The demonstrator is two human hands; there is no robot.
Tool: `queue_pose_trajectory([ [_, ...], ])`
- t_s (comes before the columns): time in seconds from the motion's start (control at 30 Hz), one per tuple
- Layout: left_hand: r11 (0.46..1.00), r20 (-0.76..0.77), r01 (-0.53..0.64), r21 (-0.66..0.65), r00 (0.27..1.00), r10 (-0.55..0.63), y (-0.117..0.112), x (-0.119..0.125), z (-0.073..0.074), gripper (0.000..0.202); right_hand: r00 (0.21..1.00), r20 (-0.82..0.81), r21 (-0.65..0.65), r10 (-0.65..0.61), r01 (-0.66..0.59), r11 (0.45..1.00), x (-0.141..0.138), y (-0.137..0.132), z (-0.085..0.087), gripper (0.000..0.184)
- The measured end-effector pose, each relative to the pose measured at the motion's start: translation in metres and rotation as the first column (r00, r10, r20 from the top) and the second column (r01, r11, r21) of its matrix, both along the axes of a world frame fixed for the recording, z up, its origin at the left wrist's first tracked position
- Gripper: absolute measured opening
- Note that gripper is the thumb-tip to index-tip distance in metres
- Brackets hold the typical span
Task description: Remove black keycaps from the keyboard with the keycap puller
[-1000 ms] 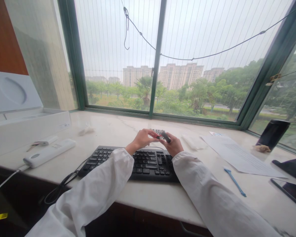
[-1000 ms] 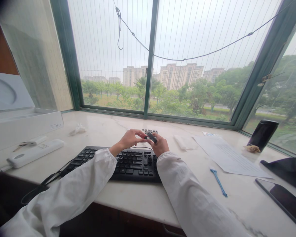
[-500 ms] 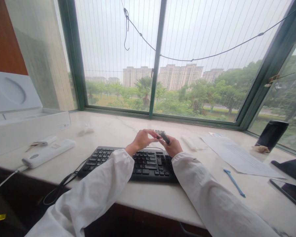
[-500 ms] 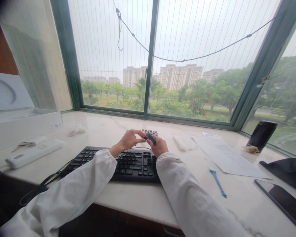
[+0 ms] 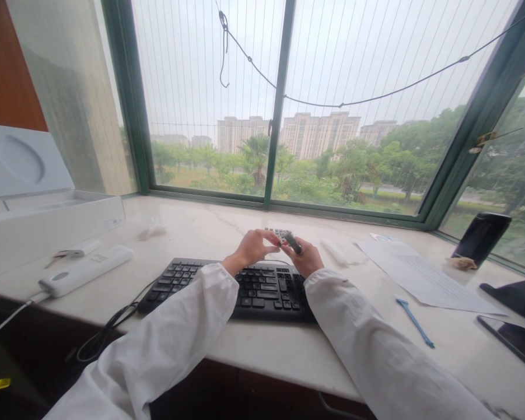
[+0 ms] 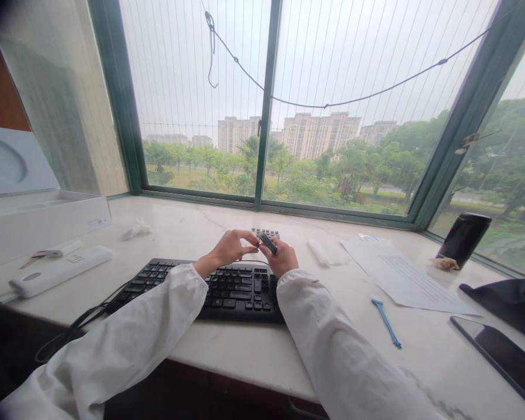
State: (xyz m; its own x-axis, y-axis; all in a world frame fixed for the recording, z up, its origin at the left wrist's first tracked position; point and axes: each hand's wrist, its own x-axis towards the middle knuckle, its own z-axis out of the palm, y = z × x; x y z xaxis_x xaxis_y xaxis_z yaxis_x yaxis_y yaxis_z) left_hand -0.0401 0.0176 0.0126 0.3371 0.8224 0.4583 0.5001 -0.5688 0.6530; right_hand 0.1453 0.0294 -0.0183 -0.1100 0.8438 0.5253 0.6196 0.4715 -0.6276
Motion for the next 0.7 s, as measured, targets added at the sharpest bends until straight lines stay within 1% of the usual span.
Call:
queue_pose_trajectory([
  [0.1, 1.0, 0.013, 0.004, -0.004, 1.0, -0.004, 0.001, -0.0001, -0.0005, 0.027, 1.0, -0.001, 0.002, 0.002, -0.002, 1.0, -0.0002, -0.0003, 0.0, 0.024],
  [0.43, 0.998, 0.003, -0.015, 0.058, 1.0, 0.015, -0.0014, 0.0008, 0.0014, 0.025, 1.0, -0.018, 0.017, 0.025, -0.025, 1.0, 0.0005, 0.0021, -0.0014, 0.024],
  [0.57, 0.996, 0.017, -0.002, 0.089, 1.0, 0.001, -0.0022, 0.0014, 0.0016, 0.024, 1.0, -0.016, 0.009, 0.023, -0.022, 1.0, 0.0001, 0.001, -0.0003, 0.024],
  [0.7, 0.994, 0.021, -0.013, 0.108, 1.0, 0.011, -0.0021, 0.0019, 0.0016, 0.024, 1.0, -0.008, 0.005, 0.015, -0.015, 1.0, 0.0003, 0.0009, 0.0, 0.024],
])
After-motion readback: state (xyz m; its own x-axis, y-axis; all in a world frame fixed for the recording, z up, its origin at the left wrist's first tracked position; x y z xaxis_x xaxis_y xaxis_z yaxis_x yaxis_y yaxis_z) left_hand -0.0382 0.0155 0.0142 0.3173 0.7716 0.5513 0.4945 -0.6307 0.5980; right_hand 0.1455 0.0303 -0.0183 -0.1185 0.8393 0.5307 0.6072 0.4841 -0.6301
